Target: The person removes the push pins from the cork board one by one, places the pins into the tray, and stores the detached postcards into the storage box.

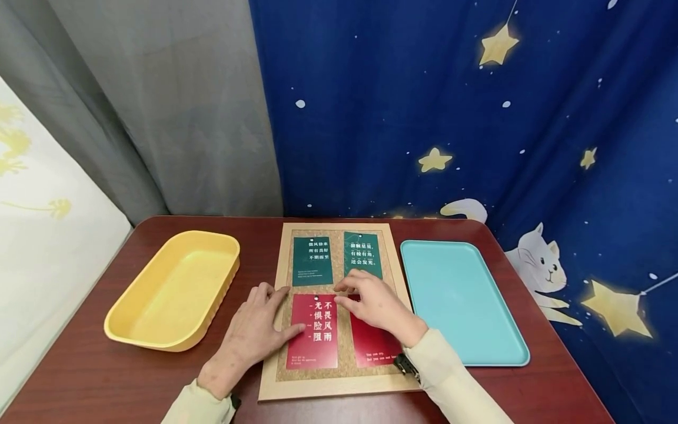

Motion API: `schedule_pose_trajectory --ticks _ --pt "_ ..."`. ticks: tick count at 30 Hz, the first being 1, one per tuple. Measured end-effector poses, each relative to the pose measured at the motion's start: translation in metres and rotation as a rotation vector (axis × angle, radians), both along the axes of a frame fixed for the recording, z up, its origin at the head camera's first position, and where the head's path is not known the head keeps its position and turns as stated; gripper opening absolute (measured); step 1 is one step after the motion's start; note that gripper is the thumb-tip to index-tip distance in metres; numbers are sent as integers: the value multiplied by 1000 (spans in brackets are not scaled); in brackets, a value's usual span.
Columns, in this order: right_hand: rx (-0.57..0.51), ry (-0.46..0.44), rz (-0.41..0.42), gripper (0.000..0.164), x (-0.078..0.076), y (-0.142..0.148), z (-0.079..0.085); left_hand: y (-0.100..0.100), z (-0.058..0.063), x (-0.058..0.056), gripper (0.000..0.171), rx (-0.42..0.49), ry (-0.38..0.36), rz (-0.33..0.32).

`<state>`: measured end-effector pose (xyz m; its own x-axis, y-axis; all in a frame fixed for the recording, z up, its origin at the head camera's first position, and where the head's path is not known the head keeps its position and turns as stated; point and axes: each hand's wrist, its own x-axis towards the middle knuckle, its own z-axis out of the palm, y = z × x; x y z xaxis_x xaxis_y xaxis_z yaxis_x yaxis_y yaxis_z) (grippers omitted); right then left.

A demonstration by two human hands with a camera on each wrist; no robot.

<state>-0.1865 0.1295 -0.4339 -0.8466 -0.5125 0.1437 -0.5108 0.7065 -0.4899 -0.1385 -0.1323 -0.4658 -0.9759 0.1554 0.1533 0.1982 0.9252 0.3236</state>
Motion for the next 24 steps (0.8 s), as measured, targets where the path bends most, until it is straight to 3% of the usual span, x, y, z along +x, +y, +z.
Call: schedule_pose_trajectory --ticks 8,24 --pt "25 -22 41 21 -2 -11 1 0 -1 4 89 -7 -12 -31" --pt "19 -76 78 22 -7 -24 -3 0 -1 10 84 -14 -89 -166"
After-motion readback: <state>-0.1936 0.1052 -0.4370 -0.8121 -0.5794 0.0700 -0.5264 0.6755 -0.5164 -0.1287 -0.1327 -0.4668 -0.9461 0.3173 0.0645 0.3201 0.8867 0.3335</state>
